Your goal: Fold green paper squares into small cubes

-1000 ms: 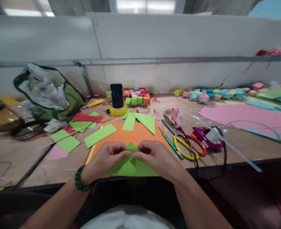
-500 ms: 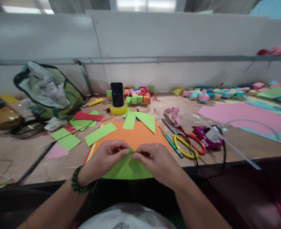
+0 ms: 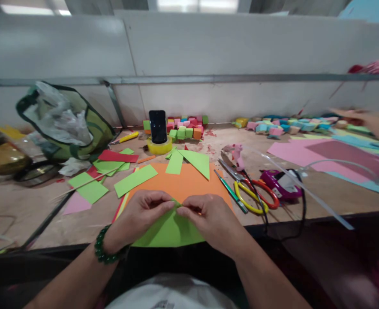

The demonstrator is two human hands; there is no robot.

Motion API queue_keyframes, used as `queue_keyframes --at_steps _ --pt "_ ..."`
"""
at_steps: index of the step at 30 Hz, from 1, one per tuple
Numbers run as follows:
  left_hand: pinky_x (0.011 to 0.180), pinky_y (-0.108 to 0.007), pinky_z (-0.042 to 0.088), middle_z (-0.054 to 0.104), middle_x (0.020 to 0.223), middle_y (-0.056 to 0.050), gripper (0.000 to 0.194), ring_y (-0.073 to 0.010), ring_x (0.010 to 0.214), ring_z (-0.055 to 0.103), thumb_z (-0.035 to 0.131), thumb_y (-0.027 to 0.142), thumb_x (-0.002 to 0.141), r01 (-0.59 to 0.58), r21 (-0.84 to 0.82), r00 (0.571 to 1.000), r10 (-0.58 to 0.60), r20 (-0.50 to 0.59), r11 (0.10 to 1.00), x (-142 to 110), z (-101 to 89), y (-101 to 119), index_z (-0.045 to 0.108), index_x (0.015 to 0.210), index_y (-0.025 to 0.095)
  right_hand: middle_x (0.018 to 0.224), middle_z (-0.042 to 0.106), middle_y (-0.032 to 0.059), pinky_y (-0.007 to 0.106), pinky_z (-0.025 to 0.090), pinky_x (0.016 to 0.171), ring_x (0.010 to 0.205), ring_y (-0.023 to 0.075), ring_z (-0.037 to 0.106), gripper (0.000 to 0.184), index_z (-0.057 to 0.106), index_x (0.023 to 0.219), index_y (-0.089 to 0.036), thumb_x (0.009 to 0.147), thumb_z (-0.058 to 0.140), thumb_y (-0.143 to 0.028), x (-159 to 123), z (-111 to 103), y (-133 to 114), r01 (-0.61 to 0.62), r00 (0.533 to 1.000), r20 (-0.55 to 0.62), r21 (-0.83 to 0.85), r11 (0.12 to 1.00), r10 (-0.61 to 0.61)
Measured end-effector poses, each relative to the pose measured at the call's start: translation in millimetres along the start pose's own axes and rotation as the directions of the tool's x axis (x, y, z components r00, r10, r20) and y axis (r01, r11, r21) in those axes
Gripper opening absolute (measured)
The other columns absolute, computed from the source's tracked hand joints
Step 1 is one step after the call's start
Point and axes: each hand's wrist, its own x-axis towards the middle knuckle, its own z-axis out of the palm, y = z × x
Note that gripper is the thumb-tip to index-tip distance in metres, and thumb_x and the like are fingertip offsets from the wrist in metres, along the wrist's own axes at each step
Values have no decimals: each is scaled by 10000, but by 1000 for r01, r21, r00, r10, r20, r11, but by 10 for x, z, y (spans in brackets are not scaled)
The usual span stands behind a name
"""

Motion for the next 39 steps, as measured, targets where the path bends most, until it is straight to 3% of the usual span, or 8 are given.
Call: queue_keyframes --at_steps 6,9,12,15,22,30,37,39 --pt "615 -232 434 652 699 -19 195 -138 648 561 543 279 853 -10 295 995 38 -91 955 27 -39 -22 661 769 150 606 527 -28 228 322 530 580 111 445 206 600 705 -175 821 550 -337 102 -22 26 -5 1000 5 -37 999 6" --pt "785 -315 458 675 955 -64 227 -206 878 591 513 263 888 -43 613 972 174 -156 789 7 -22 -47 647 1049 177 588 505 -31 227 296 512 566 109 428 222 592 688 -171 810 543 -350 255 -29 156 -45 999 -19 -64 997 44" --pt "862 -377 438 622 1075 -102 296 -244 1002 533 432 253 928 -180 761 959 282 -4 623 -57 56 -104 608 1152 173 568 497 -25 239 268 511 557 114 415 240 580 657 -171 795 547 -365 385 -10 286 -121 991 -76 -176 977 109" --pt "853 -393 427 622 1026 -92 306 -249 981 513 432 344 939 -295 758 954 228 197 582 -124 144 -172 619 1115 178 565 498 -16 249 256 526 567 118 417 234 547 618 -173 783 544 -339 434 32 338 -166 984 -110 -267 949 142" --pt "841 -421 377 608 972 -69 352 -248 954 489 403 466 940 -336 802 940 127 316 495 -160 151 -201 639 988 210 600 534 -5 246 249 531 578 117 425 215 529 635 -177 798 522 -318 427 85 320 -213 977 -93 -326 921 192" --pt "852 -413 378 608 923 -62 390 -244 915 502 427 498 922 -378 785 921 112 374 490 -150 180 -181 612 1062 185 592 550 -3 249 231 524 543 111 377 208 569 639 -177 806 544 -298 433 65 295 -210 978 -77 -421 883 196" --pt "955 -454 340 622 1004 -74 435 -260 1007 499 458 505 907 -359 801 930 114 349 479 -218 229 -186 598 1129 157 647 626 27 266 261 534 591 145 505 190 631 713 -185 840 532 -287 426 94 263 -234 972 -91 -495 837 218" --pt "1000 -472 310 624 1025 -68 420 -257 1037 500 476 498 902 -343 798 936 109 335 495 -226 234 -193 597 1125 163 777 673 66 272 326 601 719 182 565 136 666 835 -166 833 538 -210 364 106 251 -184 982 -145 -544 819 124"
